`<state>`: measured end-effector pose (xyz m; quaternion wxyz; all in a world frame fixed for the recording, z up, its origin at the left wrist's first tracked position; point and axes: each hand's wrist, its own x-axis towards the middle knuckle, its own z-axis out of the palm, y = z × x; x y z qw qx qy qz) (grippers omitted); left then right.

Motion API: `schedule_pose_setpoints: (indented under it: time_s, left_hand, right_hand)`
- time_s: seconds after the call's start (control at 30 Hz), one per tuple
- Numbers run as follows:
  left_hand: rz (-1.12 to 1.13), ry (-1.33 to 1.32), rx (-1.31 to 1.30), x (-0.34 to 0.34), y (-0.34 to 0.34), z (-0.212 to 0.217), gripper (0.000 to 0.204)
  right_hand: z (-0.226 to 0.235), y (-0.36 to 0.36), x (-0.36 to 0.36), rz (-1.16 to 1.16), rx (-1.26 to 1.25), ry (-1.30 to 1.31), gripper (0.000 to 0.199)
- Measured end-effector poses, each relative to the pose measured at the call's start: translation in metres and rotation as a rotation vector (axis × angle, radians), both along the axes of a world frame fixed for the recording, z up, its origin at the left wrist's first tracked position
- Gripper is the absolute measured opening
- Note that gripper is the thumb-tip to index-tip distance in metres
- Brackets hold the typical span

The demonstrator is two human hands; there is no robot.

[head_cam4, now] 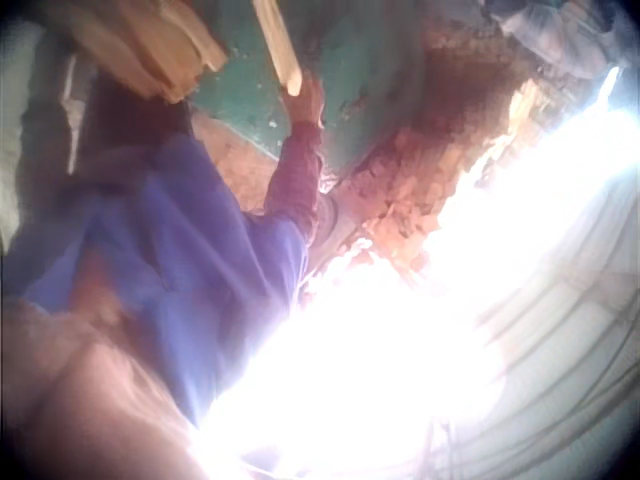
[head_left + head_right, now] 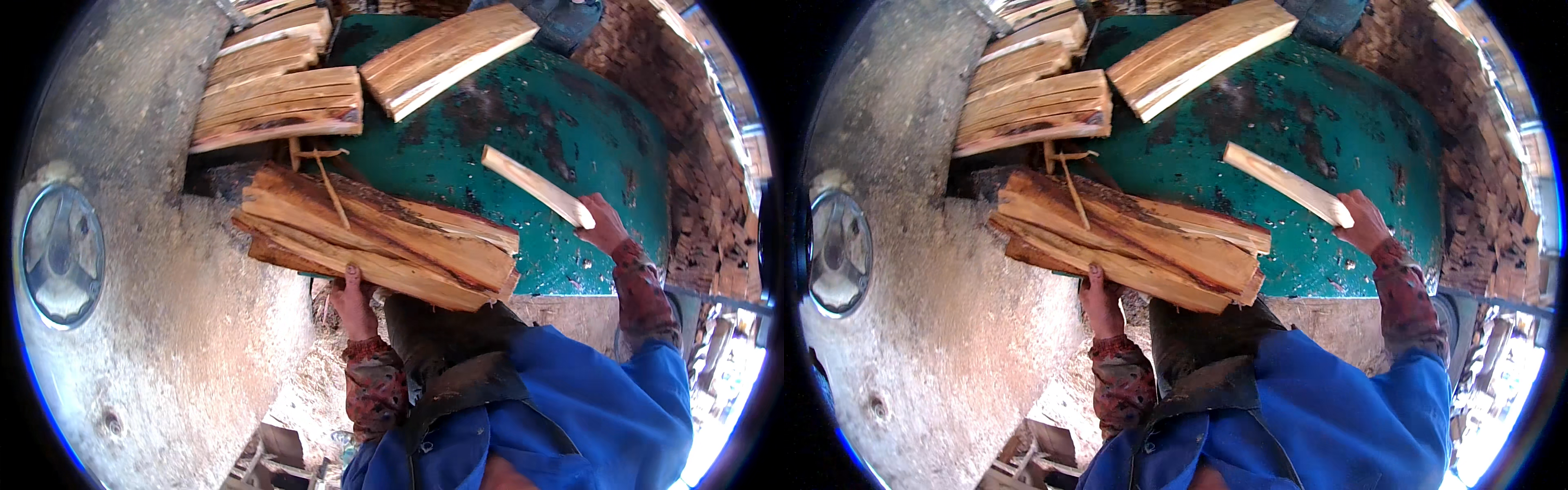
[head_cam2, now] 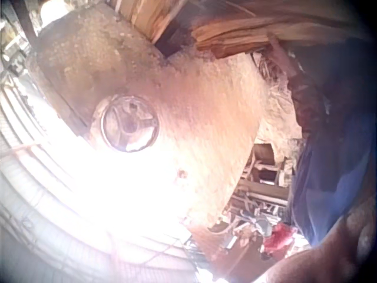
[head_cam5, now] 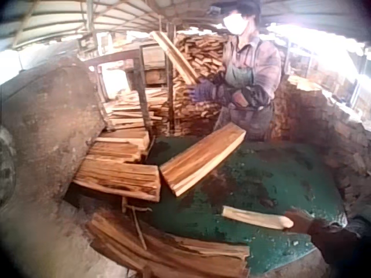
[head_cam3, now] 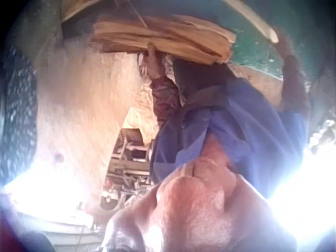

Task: The person picks up cut wooden planks from a green metal table and stacks them onto a nearby pile. The person repeatedly gathers planks and adds them to the stack, working alongside another person who is also handling wood.

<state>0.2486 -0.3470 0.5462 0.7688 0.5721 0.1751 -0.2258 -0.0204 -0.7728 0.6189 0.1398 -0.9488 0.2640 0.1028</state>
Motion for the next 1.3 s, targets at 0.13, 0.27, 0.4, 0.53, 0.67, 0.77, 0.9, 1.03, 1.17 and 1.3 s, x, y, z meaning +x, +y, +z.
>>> schedule_pose_setpoints:
  time_s: [0.13,0.27,0.4,0.53,0.67,0.77,0.9,1.03,1.17,1.3]
  left_hand:
    - [0.035,-0.027,-0.016,-0.002,-0.001,-0.003,0.052]
    - [0.032,-0.023,-0.043,-0.002,0.000,-0.007,0.051]
    - [0.049,-0.018,-0.070,-0.001,0.002,-0.019,0.059]
    - [0.034,-0.080,0.000,-0.004,0.001,-0.031,0.056]
    - [0.015,-0.086,-0.007,-0.005,-0.001,-0.032,0.056]
    - [0.014,-0.045,0.059,-0.009,0.003,-0.034,0.057]
    - [0.067,-0.038,-0.017,-0.011,-0.006,-0.009,0.062]
    - [0.101,-0.041,-0.125,-0.009,-0.014,0.009,0.062]
    - [0.058,-0.037,-0.064,-0.014,-0.006,0.019,0.057]
    - [-0.025,-0.088,-0.038,-0.024,0.014,0.004,0.055]
  right_hand:
    - [0.037,0.033,0.073,0.157,0.172,-0.050,0.075]
    - [0.032,0.061,0.168,0.355,0.332,-0.033,0.071]
    - [0.011,0.080,0.266,0.504,0.381,0.057,0.062]
    - [-0.022,0.103,0.324,0.515,0.518,0.077,0.062]
    - [-0.076,0.129,0.325,0.629,0.469,-0.480,0.073]
    - [-0.057,0.124,0.318,0.364,0.510,-0.102,0.080]
    - [-0.056,0.117,0.303,0.322,0.487,0.012,0.084]
    - [-0.044,0.141,0.292,0.407,0.713,-0.114,0.087]
    - [-0.037,0.144,0.271,0.468,0.685,-0.057,0.086]
    - [-0.043,0.160,0.233,0.367,0.729,-0.129,0.083]
